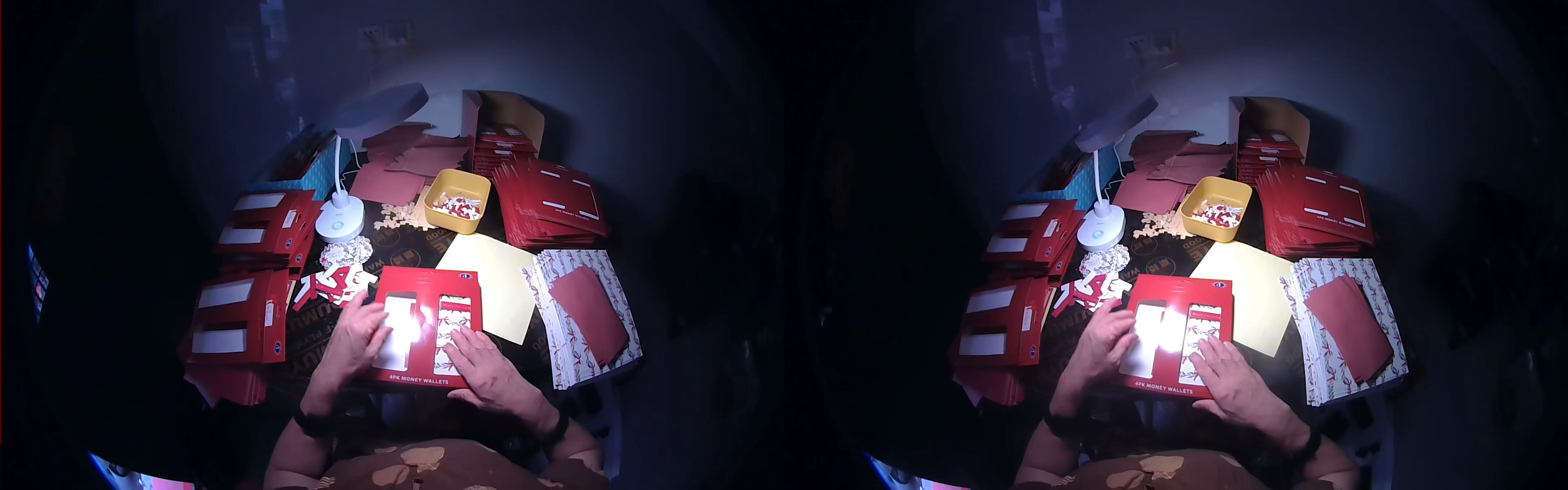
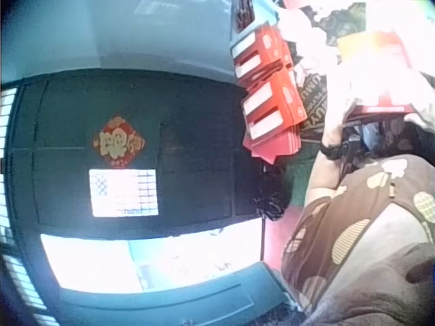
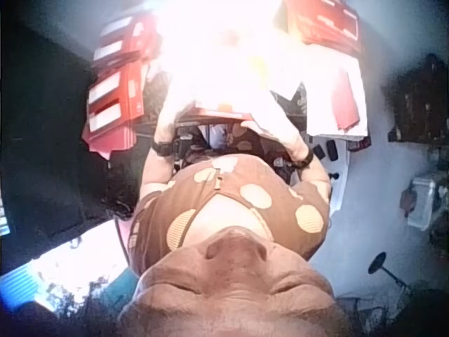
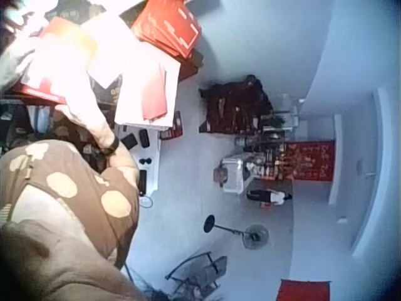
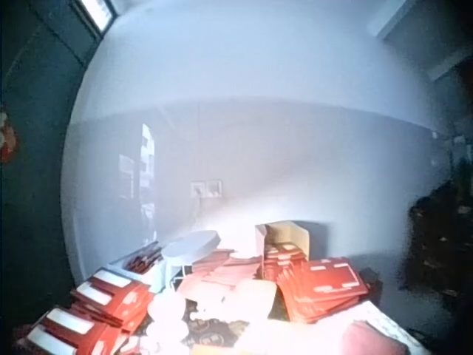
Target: Insert greeting cards and envelopes into retail packaging sleeves.
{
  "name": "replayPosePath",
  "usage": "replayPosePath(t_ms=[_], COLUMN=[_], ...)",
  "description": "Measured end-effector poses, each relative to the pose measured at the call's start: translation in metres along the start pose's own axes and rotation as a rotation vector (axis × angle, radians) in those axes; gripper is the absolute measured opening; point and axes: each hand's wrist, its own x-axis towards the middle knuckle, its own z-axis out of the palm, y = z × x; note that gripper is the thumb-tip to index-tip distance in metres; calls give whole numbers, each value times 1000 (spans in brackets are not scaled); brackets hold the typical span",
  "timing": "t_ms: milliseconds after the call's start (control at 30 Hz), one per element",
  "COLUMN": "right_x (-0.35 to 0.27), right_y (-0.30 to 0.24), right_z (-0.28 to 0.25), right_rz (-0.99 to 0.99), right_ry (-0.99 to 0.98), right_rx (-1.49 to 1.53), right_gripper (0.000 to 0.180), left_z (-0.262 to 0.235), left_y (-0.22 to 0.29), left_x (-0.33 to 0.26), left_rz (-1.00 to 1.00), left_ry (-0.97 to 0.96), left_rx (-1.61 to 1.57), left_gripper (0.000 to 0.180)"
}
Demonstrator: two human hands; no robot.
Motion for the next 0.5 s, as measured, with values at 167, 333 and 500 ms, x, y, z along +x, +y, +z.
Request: replayPosePath(t_ms=[167, 333, 500], right_x=[-6, -16, -11], right_y=[3, 10, 5], right_z=[-6, 15, 16], right_rz=[59, 218, 204], right_ry=[54, 143, 128], right_rx=[63, -76, -57], right_gripper=[80, 72, 71], left_z=[3, 4, 7], left_y=[4, 3, 1], left_x=[-8, -12, -15], left_rz=[201, 200, 221], left_ry=[-155, -344, -434], left_rx=[63, 177, 232], left_gripper=[21, 27, 32])
